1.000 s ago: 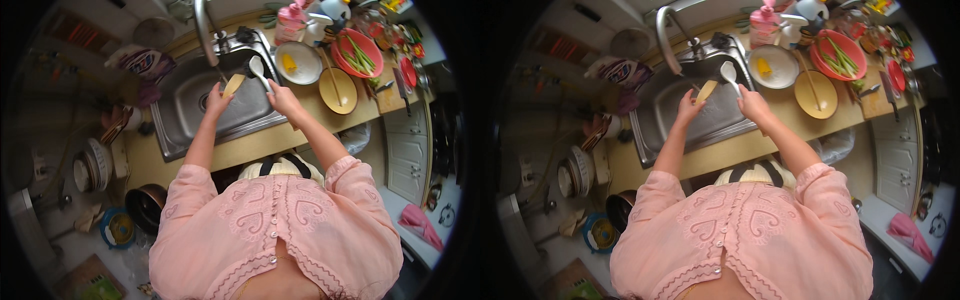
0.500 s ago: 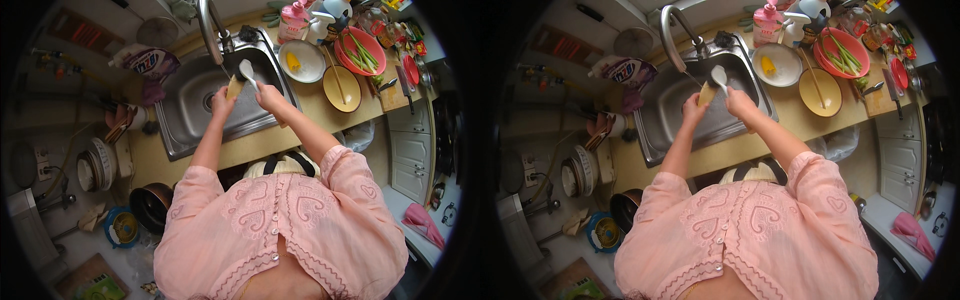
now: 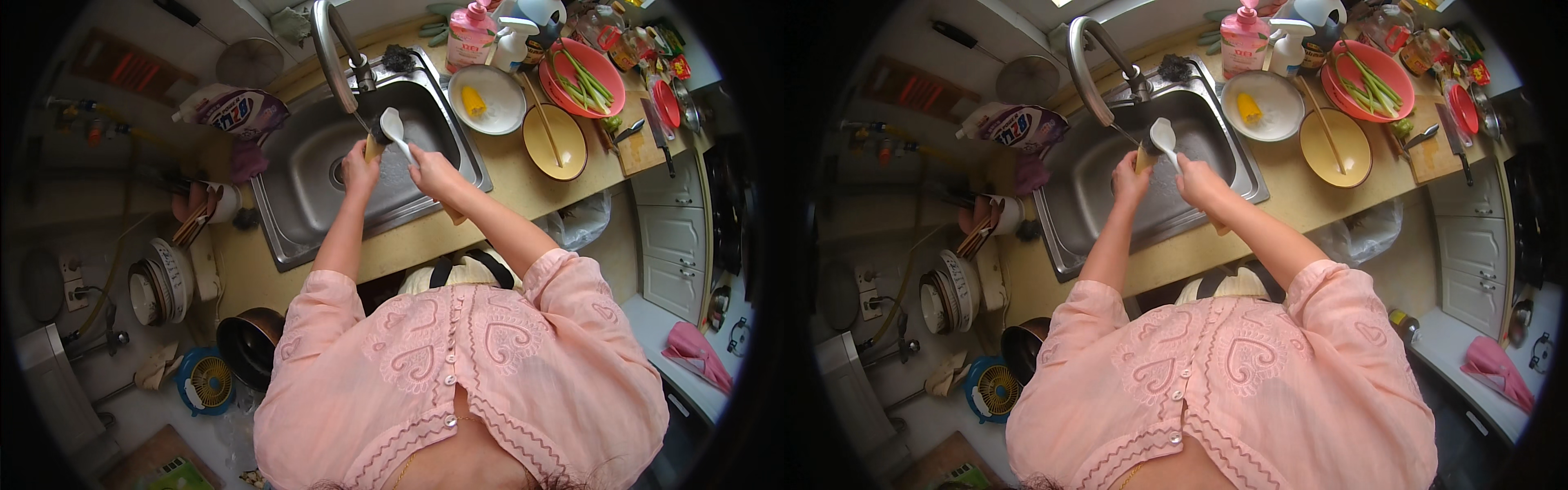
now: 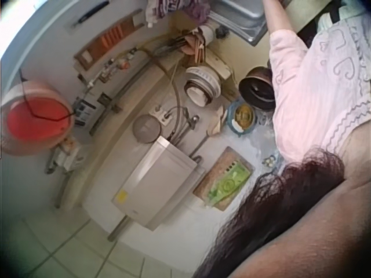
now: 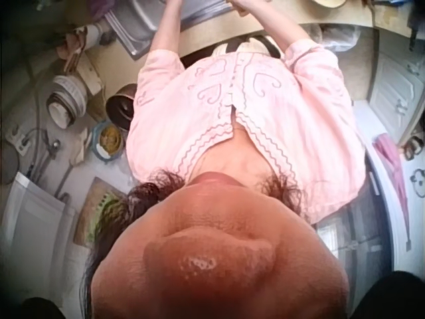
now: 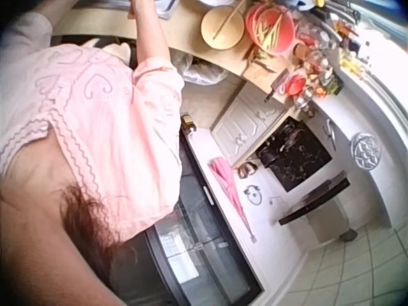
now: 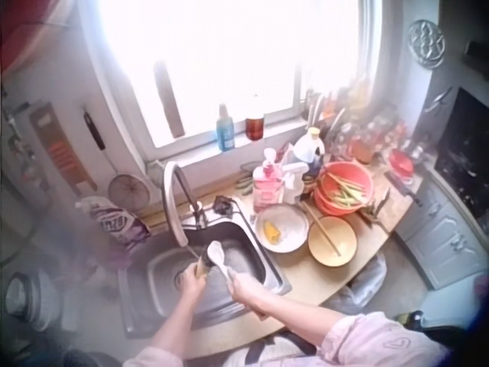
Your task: The person washes a wooden spatula and a ladle in the sink, then wipes the stovetop with a cloth. They spray a cleaning agent onto the stovetop and continue wiping the surface and the control knobs.
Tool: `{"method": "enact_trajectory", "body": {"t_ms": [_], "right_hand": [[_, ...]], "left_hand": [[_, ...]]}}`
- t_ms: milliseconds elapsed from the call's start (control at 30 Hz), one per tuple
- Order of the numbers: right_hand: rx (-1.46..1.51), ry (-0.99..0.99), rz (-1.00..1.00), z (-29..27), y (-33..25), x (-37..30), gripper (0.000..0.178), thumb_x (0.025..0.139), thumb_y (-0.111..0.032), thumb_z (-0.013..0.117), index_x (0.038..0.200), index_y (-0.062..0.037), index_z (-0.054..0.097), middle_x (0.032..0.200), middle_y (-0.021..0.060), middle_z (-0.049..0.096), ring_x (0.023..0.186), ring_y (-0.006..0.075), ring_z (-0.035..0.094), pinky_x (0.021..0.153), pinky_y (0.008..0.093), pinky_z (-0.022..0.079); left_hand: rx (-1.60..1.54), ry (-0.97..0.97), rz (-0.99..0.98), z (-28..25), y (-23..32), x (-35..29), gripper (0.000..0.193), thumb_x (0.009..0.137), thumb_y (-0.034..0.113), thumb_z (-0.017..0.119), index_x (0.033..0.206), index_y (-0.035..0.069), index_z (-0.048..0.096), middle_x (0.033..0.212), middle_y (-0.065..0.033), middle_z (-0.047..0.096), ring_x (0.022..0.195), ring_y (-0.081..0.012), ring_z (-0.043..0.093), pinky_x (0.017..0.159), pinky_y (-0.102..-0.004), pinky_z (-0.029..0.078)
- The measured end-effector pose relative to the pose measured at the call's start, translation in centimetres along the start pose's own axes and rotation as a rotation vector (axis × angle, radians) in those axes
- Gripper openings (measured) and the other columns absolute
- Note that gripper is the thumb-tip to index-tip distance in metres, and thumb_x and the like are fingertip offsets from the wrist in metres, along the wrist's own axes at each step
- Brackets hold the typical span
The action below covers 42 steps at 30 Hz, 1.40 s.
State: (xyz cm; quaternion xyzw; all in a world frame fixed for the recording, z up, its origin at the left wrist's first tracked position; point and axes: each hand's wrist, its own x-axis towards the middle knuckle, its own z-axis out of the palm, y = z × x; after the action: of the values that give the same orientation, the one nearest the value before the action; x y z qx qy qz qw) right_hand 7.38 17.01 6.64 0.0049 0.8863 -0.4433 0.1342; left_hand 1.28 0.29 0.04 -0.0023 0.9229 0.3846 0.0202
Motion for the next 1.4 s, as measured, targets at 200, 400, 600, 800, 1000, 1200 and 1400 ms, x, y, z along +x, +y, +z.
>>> {"method": "enact_trajectory", "body": {"t_ms": [200,400,600,800,1000,1200,1400], "right_hand": [[0.033,-0.014,0.099,-1.6,0.9,0.2,0.032,0.082,-0.011,0.047,0.111,0.0034,0.045,0.063,0.0204,0.058,0.046,0.0308,0.057,0.044,0.0393,0.049],[0.024,0.017,0.148,-1.7,1.5,0.8,0.029,0.083,-0.013,0.048,0.108,0.0019,0.046,0.064,0.0206,0.059,0.05,0.0313,0.059,0.044,0.0391,0.049],[-0.149,0.03,0.014,-0.6,0.8,0.5,0.03,0.081,-0.013,0.048,0.107,0.0029,0.047,0.07,0.0223,0.06,0.057,0.0364,0.059,0.052,0.043,0.05],[-0.143,-0.001,0.133,-2.7,1.9,1.3,0.029,0.081,-0.015,0.049,0.105,0.0008,0.047,0.072,0.0221,0.06,0.069,0.0395,0.059,0.062,0.0471,0.047],[-0.283,0.047,-0.075,0.3,1.2,-1.0,0.038,0.081,-0.013,0.045,0.118,-0.0018,0.044,0.076,0.0219,0.06,0.073,0.0389,0.059,0.063,0.0472,0.047],[-0.274,0.016,-0.026,-0.1,1.4,0.8,0.035,0.081,-0.012,0.044,0.114,-0.0015,0.046,0.079,0.0215,0.061,0.076,0.0388,0.059,0.065,0.0465,0.047],[-0.214,0.06,0.054,-1.1,3.3,1.9,0.041,0.08,-0.013,0.045,0.12,-0.0017,0.045,0.077,0.0229,0.06,0.075,0.039,0.059,0.067,0.0483,0.046]], "left_hand": [[-0.014,-0.05,-0.001,-0.6,1.3,0.0,0.033,0.068,0.011,0.067,0.1,0.008,0.059,0.09,-0.0177,0.063,0.085,-0.0347,0.06,0.074,-0.0404,0.047],[-0.046,-0.068,0.044,-0.4,1.1,0.0,0.034,0.067,0.01,0.067,0.1,0.007,0.059,0.09,-0.0173,0.063,0.086,-0.0333,0.061,0.075,-0.0397,0.047],[0.053,-0.039,0.002,-0.5,1.5,-0.7,0.035,0.068,0.011,0.067,0.102,0.009,0.06,0.09,-0.0119,0.065,0.086,-0.0258,0.063,0.075,-0.0349,0.048],[0.193,-0.066,-0.018,-1.3,2.0,-1.3,0.032,0.07,0.011,0.066,0.101,0.013,0.061,0.092,-0.0123,0.064,0.088,-0.0296,0.061,0.075,-0.038,0.047],[0.328,-0.083,-0.115,-0.6,2.8,0.1,0.027,0.069,0.013,0.066,0.096,0.012,0.064,0.092,-0.0136,0.063,0.089,-0.0313,0.059,0.076,-0.0398,0.047],[0.251,-0.086,-0.028,-0.5,2.6,1.0,0.021,0.071,0.013,0.063,0.09,0.007,0.063,0.087,-0.0174,0.063,0.085,-0.0346,0.06,0.075,-0.0419,0.047],[0.022,-0.108,-0.076,-0.2,1.3,1.5,0.025,0.067,0.013,0.067,0.088,0.0,0.064,0.078,-0.0088,0.067,0.074,-0.0163,0.065,0.07,-0.0278,0.048]]}}
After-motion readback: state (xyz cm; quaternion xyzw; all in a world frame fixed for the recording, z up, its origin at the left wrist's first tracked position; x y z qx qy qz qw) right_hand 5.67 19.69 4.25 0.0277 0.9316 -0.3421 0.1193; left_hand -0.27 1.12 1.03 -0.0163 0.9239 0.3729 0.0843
